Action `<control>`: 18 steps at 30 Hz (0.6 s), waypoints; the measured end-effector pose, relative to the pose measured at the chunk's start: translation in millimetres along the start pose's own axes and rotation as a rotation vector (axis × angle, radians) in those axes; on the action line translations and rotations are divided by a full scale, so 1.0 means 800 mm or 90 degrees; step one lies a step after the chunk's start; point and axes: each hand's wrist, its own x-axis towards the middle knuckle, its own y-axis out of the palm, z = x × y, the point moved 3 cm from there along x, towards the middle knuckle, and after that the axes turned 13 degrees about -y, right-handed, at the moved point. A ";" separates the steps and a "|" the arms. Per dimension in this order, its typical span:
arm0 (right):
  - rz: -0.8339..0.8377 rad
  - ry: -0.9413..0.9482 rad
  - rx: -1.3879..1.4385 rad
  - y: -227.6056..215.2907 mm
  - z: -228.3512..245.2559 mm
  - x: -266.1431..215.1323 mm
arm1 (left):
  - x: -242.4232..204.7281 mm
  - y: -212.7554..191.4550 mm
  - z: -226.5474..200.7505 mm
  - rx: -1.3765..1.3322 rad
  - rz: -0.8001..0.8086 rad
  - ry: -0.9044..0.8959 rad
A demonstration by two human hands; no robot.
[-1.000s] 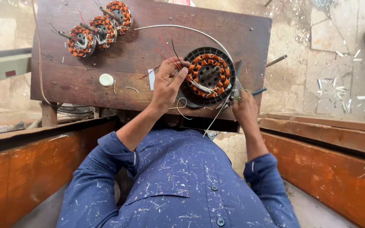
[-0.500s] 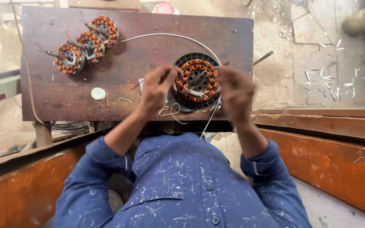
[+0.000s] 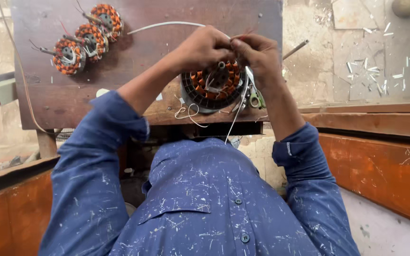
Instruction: The person works on a motor stator, stripping and twisting wires, then wrapping connections with white tape. They use pliers and scissors to cut and manipulate wires, then clean the workbench by sweeping debris into a drawer.
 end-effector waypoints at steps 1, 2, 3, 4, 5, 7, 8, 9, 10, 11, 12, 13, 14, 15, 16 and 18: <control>-0.042 -0.005 -0.020 -0.002 -0.003 -0.005 | -0.015 -0.010 0.001 0.087 -0.062 0.031; -0.084 -0.010 -0.040 -0.004 -0.005 -0.012 | -0.035 -0.020 0.003 0.174 -0.124 0.063; -0.111 -0.105 -0.118 -0.004 -0.001 -0.033 | -0.065 -0.027 0.010 0.188 -0.217 0.067; -0.136 -0.201 -0.195 -0.003 0.005 -0.061 | -0.101 -0.027 0.018 0.201 -0.310 0.071; -0.095 -0.334 -0.278 0.005 0.012 -0.085 | -0.125 -0.019 0.026 0.146 -0.317 0.060; -0.029 -0.502 -0.401 0.023 0.019 -0.132 | -0.148 0.019 0.041 -0.125 -0.255 0.035; -0.006 -0.537 -0.439 0.036 0.020 -0.152 | -0.151 0.044 0.047 -0.341 -0.183 0.020; 0.002 -0.515 -0.424 0.047 0.020 -0.159 | -0.154 0.070 0.051 -0.431 -0.139 -0.025; 0.010 -0.493 -0.408 0.059 0.024 -0.164 | -0.158 0.094 0.051 -0.520 -0.094 -0.069; 0.014 -0.488 -0.395 0.065 0.031 -0.153 | -0.152 0.096 0.043 -0.428 -0.160 0.029; 0.003 -0.455 -0.380 0.067 0.040 -0.143 | -0.146 0.096 0.033 -0.331 -0.223 0.124; -0.007 -0.419 -0.361 0.071 0.048 -0.137 | -0.147 0.094 0.024 -0.231 -0.283 0.211; -0.015 -0.383 -0.343 0.074 0.053 -0.130 | -0.146 0.091 0.021 -0.187 -0.324 0.235; 0.005 -0.322 -0.246 0.076 0.054 -0.124 | -0.149 0.088 0.018 -0.144 -0.360 0.257; 0.025 -0.259 -0.150 0.076 0.052 -0.117 | -0.150 0.086 0.017 -0.100 -0.396 0.279; 0.038 -0.207 -0.136 0.071 0.049 -0.117 | -0.144 0.095 0.028 -0.358 -0.303 0.127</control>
